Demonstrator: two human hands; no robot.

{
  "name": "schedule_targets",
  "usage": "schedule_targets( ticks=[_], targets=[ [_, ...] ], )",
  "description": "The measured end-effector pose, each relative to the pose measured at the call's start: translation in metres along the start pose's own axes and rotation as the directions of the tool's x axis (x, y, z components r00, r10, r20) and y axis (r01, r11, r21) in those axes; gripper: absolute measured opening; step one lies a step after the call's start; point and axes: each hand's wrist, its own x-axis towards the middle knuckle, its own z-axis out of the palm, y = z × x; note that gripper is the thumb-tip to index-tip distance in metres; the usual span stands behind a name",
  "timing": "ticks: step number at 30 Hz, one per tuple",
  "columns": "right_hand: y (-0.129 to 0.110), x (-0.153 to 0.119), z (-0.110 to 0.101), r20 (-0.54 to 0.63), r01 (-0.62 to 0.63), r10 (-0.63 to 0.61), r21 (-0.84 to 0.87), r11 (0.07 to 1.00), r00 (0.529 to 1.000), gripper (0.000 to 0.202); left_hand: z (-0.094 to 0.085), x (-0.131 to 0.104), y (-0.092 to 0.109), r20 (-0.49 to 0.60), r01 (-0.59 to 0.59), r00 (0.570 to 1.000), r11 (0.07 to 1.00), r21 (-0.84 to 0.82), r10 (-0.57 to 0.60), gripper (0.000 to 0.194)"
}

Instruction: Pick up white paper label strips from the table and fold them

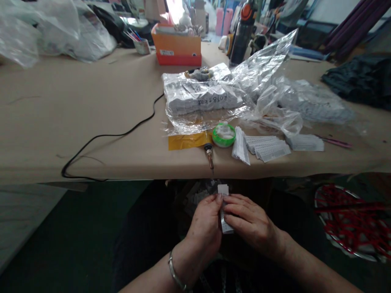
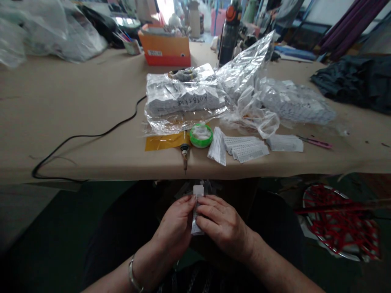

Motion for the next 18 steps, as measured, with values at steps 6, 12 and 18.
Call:
schedule_targets(
  ticks=[6, 12, 18],
  targets=[
    [0.003, -0.003, 0.003, 0.024, -0.001, 0.001, -0.018, 1.0, 1.0, 0.015, -0.002, -0.001, -0.003, 0.042, -0.032, 0.999, 0.999, -0.031, 0.033, 0.018],
    [-0.003, 0.0, -0.003, 0.029, -0.028, 0.026, 0.095, 0.995, 0.999, 0.025, -0.003, -0.004, 0.0, 0.079, 0.009, 0.997, 0.999, 0.053, -0.013, 0.018],
    [0.008, -0.001, -0.014, 0.04, -0.524, 0.672, 0.661, 0.537, 0.739, 0.026, 0.001, -0.02, 0.011, 0.076, 0.153, 0.981, 0.947, 0.284, -0.181, 0.023]
  ],
)
